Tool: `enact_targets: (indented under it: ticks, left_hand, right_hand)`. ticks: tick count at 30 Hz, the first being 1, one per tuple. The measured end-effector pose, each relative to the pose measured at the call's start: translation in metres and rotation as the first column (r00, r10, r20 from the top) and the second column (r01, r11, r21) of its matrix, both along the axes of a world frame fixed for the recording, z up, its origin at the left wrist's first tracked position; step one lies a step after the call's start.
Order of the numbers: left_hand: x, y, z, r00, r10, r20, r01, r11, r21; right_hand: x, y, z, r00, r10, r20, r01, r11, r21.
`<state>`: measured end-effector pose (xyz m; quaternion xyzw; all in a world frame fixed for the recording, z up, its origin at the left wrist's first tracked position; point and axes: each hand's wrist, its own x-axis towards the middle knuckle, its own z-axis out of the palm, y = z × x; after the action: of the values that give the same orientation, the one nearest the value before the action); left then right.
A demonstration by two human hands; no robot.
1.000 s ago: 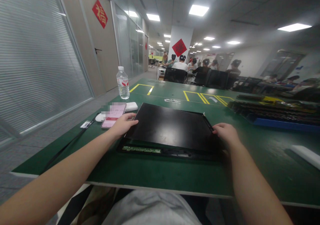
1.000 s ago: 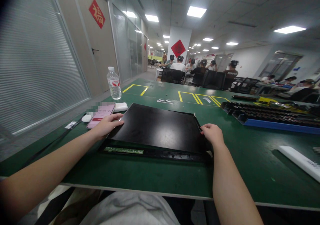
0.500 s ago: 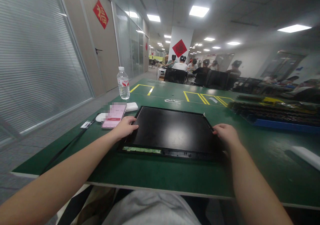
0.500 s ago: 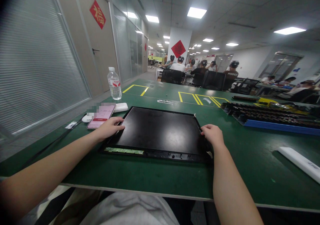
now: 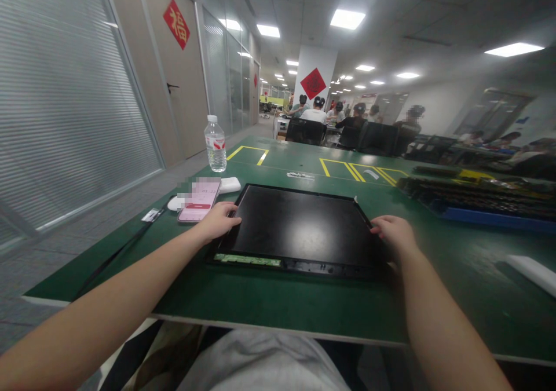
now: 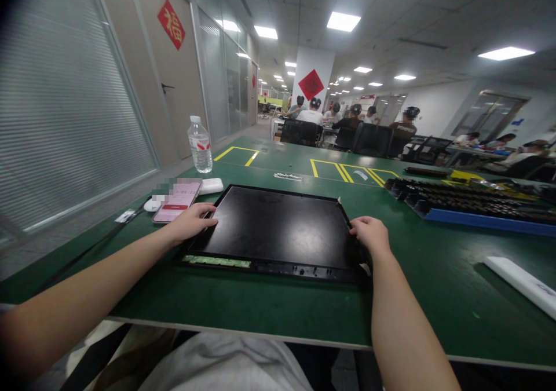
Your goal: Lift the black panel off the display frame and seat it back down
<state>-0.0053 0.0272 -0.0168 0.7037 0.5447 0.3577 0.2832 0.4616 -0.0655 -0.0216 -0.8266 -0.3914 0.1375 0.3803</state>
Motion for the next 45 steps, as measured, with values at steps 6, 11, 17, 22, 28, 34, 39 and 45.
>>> enact_targets:
  ticks: [6, 11, 17, 22, 28, 34, 39, 45]
  left_hand:
    - [0.000, -0.001, 0.001, 1.000, -0.002, 0.030, 0.002, 1.000, -0.013]
    - [0.000, 0.000, 0.000, 0.999, -0.005, 0.035, 0.005, 1.000, -0.003]
    - [-0.001, -0.003, 0.003, 1.000, -0.030, -0.005, 0.029, 0.999, -0.033]
    - [-0.002, -0.002, 0.004, 1.000, 0.010, 0.005, -0.010, 1.000, -0.007]
    - [-0.006, 0.004, 0.000, 0.999, -0.036, -0.041, 0.035, 0.999, -0.010]
    - [-0.014, -0.003, 0.010, 0.951, -0.207, -0.231, 0.211, 0.977, -0.006]
    - [-0.025, -0.010, 0.022, 0.782, -0.400, -0.478, 0.460, 0.888, 0.008]
    - [-0.029, -0.016, 0.032, 0.668, -0.454, -0.589, 0.519, 0.852, -0.067]
  right_hand:
    - [0.001, 0.001, -0.001, 0.998, -0.010, -0.064, 0.010, 1.000, 0.006]
    - [0.000, 0.002, -0.002, 0.998, -0.007, -0.070, 0.008, 1.000, 0.015]
    - [-0.001, 0.001, -0.002, 0.999, 0.005, -0.034, -0.004, 1.000, 0.020]
    - [0.000, 0.000, -0.001, 1.000, 0.001, -0.015, -0.001, 1.000, -0.012]
    - [0.001, 0.001, -0.001, 1.000, 0.006, 0.013, -0.005, 0.999, -0.047]
    - [-0.002, -0.002, 0.003, 0.998, 0.015, 0.053, -0.012, 0.997, -0.073]
    - [-0.011, -0.003, 0.010, 0.983, 0.029, 0.180, -0.015, 0.997, -0.078]
    - [-0.021, -0.003, 0.010, 0.913, 0.242, 0.327, -0.236, 0.970, -0.059]
